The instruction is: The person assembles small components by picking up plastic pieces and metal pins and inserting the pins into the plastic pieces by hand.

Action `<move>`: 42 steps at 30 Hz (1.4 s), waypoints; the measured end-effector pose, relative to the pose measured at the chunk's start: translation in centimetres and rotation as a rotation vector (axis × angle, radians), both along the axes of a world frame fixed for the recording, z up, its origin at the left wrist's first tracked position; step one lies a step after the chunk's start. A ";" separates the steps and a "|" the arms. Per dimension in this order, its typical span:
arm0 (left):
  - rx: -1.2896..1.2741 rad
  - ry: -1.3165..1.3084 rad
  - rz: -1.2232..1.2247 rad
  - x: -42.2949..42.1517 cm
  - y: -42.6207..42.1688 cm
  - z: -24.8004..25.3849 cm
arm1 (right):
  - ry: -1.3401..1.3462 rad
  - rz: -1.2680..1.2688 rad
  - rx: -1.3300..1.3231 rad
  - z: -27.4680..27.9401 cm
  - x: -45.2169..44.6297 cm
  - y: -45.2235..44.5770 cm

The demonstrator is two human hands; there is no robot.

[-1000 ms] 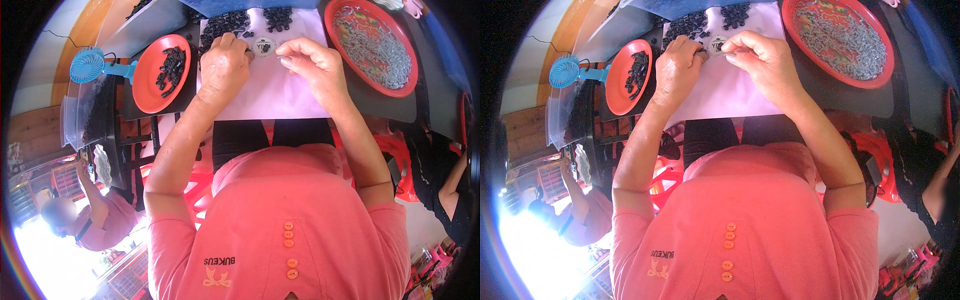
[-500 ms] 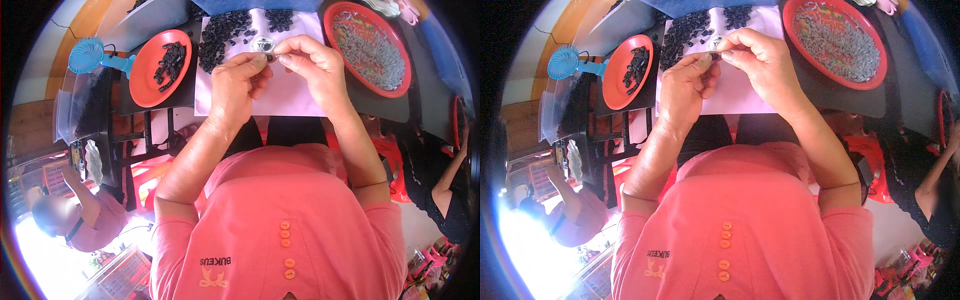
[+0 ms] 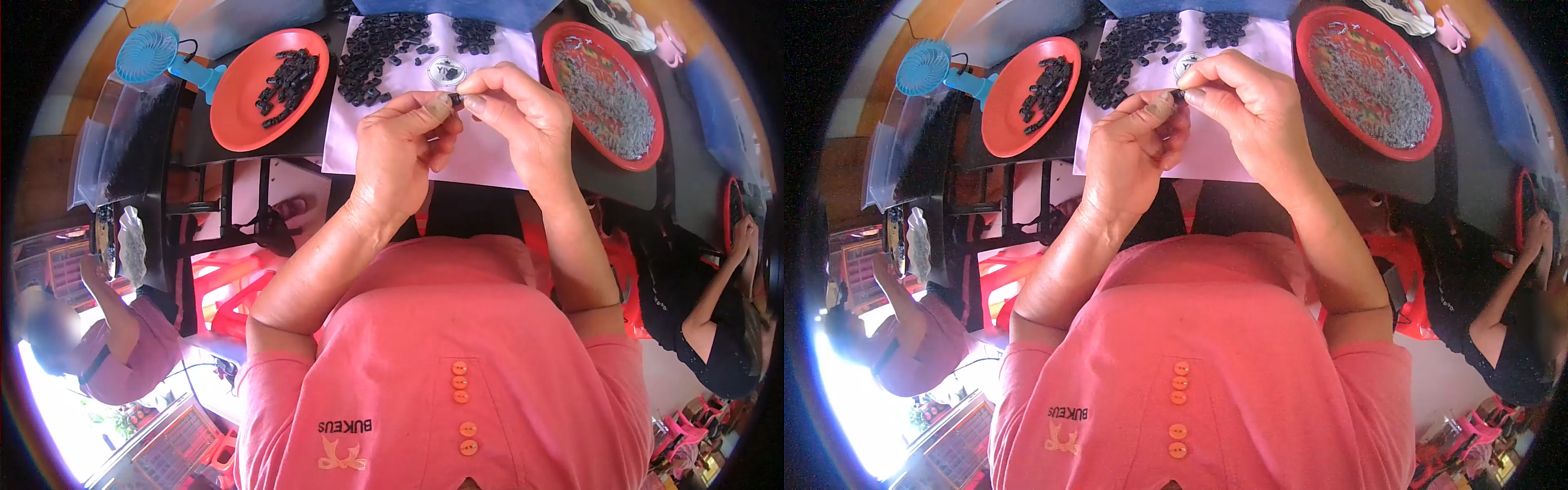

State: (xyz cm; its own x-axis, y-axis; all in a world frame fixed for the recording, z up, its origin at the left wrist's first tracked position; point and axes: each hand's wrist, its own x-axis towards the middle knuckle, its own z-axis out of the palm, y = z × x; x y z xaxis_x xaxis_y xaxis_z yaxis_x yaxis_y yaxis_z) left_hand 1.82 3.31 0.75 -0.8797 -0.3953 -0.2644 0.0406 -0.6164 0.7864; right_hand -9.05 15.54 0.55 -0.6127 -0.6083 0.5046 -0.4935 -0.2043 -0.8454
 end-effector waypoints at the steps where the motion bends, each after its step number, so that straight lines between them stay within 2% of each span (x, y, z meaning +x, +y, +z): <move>1: 0.009 0.001 0.014 0.1 0.1 0.0 | 0.032 -0.001 0.006 0.0 0.0 0.0; 11: 0.043 0.022 0.006 0.9 0.4 -0.4 | 0.315 -0.021 -0.026 -0.1 0.7 -0.4; 16: 0.034 0.046 -0.009 1.1 0.5 -0.9 | 0.271 0.008 0.028 -0.1 1.4 -0.1; 22: -0.194 0.014 -0.079 1.0 -0.2 -0.3 | 0.264 0.122 0.058 0.7 -0.4 1.0; 26: -0.213 -0.005 -0.116 0.6 -1.0 -0.1 | 0.200 0.128 0.048 0.6 -0.3 0.3; 28: -0.188 -0.004 -0.116 0.3 -1.7 -0.5 | 0.196 0.132 0.073 0.5 -0.2 -0.1; 32: -0.356 -0.032 -0.080 0.5 -3.2 -1.0 | 0.219 0.142 0.220 1.0 -1.3 -1.2; 35: -0.400 -0.021 -0.032 0.5 -3.8 -1.8 | 0.584 -0.077 0.303 0.4 -3.3 -4.0; 39: -0.389 0.005 -0.023 0.8 -4.1 -2.1 | 1.138 -0.196 0.463 -0.9 -5.1 -7.7; 42: -0.226 0.053 0.021 1.3 -4.4 -2.2 | 1.187 -0.169 0.589 -1.8 -5.9 -8.5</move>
State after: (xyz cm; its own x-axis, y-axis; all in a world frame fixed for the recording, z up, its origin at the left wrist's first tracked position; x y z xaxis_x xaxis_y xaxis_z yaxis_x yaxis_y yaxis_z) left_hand 3.10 -1.06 -1.42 -0.8808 -0.4579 -0.1206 0.0968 -0.4234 0.9008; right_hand -14.92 7.02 -1.28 -0.0773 -0.8788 0.4710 -0.9694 0.1766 0.1704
